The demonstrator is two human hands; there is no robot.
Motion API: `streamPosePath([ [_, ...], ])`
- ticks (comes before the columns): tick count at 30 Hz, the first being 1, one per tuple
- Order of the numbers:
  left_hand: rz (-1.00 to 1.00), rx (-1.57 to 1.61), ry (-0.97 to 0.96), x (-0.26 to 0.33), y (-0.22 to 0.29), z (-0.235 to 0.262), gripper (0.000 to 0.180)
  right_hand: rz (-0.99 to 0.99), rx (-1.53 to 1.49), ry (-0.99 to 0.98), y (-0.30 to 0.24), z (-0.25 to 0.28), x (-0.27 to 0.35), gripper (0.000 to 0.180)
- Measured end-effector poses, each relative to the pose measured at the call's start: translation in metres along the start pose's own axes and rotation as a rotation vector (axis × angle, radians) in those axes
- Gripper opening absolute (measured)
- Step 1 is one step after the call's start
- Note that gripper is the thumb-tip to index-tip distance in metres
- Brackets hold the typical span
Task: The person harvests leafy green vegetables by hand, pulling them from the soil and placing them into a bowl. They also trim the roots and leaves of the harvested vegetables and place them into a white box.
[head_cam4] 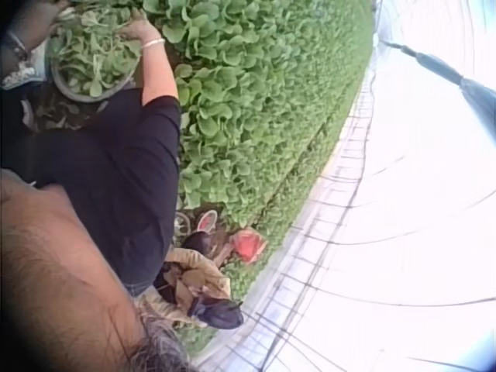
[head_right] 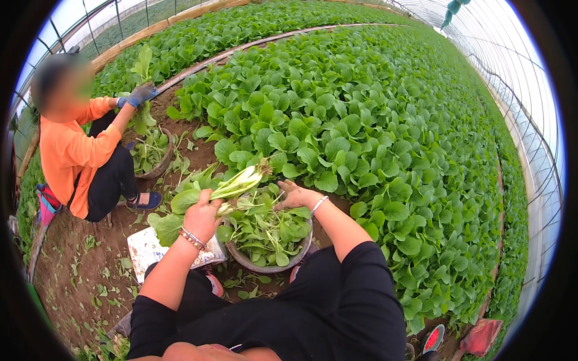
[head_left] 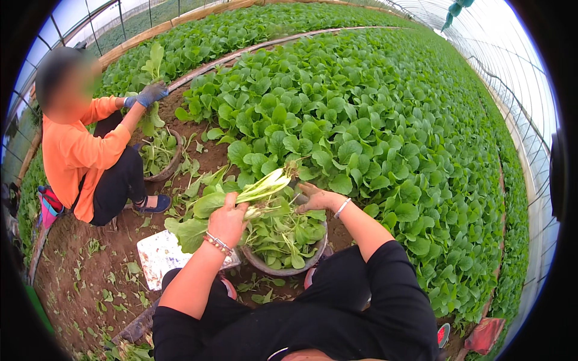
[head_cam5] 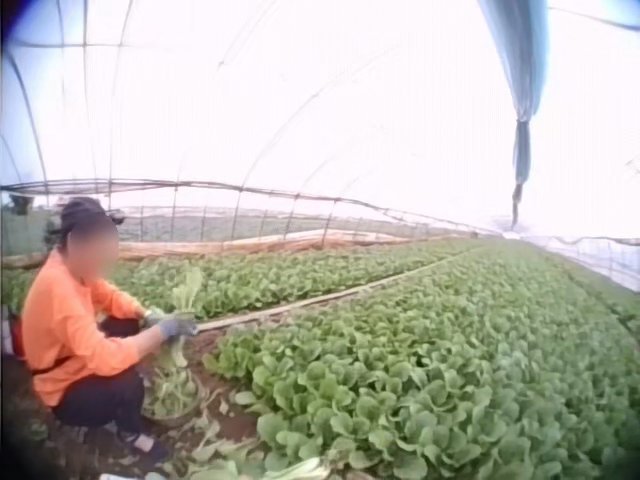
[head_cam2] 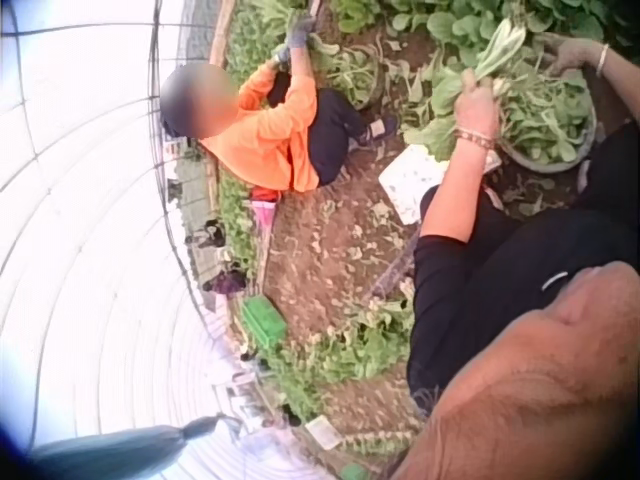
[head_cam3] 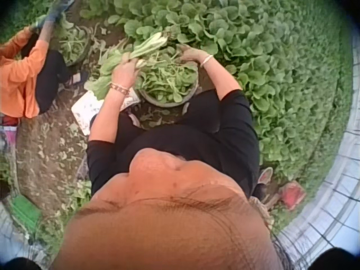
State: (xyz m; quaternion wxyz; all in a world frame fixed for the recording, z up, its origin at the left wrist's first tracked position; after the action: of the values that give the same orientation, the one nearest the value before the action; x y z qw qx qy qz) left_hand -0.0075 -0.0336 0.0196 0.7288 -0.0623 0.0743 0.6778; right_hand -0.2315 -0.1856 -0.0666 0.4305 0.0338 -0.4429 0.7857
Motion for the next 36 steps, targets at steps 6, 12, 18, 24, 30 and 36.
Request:
streamPosePath([
  [6, 0.004, -0.087, 0.038, 0.001, 0.001, -0.007, 0.022, 0.246, -1.256, -0.088, -0.057, 0.030, 0.028, 0.065],
  [12, -0.014, -0.089, 0.049, 0.003, 0.005, -0.008, 0.015, 0.188, -1.321, 0.070, -0.061, 0.014, 0.009, 0.027],
  [18, -0.010, -0.088, 0.020, 0.005, 0.001, -0.011, 0.013, 0.073, -1.249, 0.044, -0.053, 0.014, 0.010, 0.022],
  [24, -0.028, -0.111, 0.041, 0.005, 0.002, -0.013, 0.012, 0.064, -1.268, -0.066, -0.054, 0.006, 0.011, 0.022],
  [30, 0.008, -0.109, -0.041, 0.005, 0.002, -0.013, 0.013, 0.178, -1.709, 0.126, -0.043, 0.024, 0.007, 0.014],
  [36, 0.075, -0.119, 0.027, 0.002, -0.009, -0.010, 0.013, 0.155, 0.059, 0.095, 0.001, -0.008, 0.006, 0.063],
])
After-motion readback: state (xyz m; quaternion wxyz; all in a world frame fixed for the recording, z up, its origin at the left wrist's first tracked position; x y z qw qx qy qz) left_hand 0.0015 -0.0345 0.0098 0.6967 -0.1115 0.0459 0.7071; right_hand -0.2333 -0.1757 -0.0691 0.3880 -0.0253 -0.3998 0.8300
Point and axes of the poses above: each hand's wrist, its own x-axis away from the middle knuckle, its own z-axis out of the back of the hand, y = z × x, the point moved 3 cm from there along -x, towards the middle knuckle, and after that the axes turned 11 degrees about -x, right-handed, at the moved point
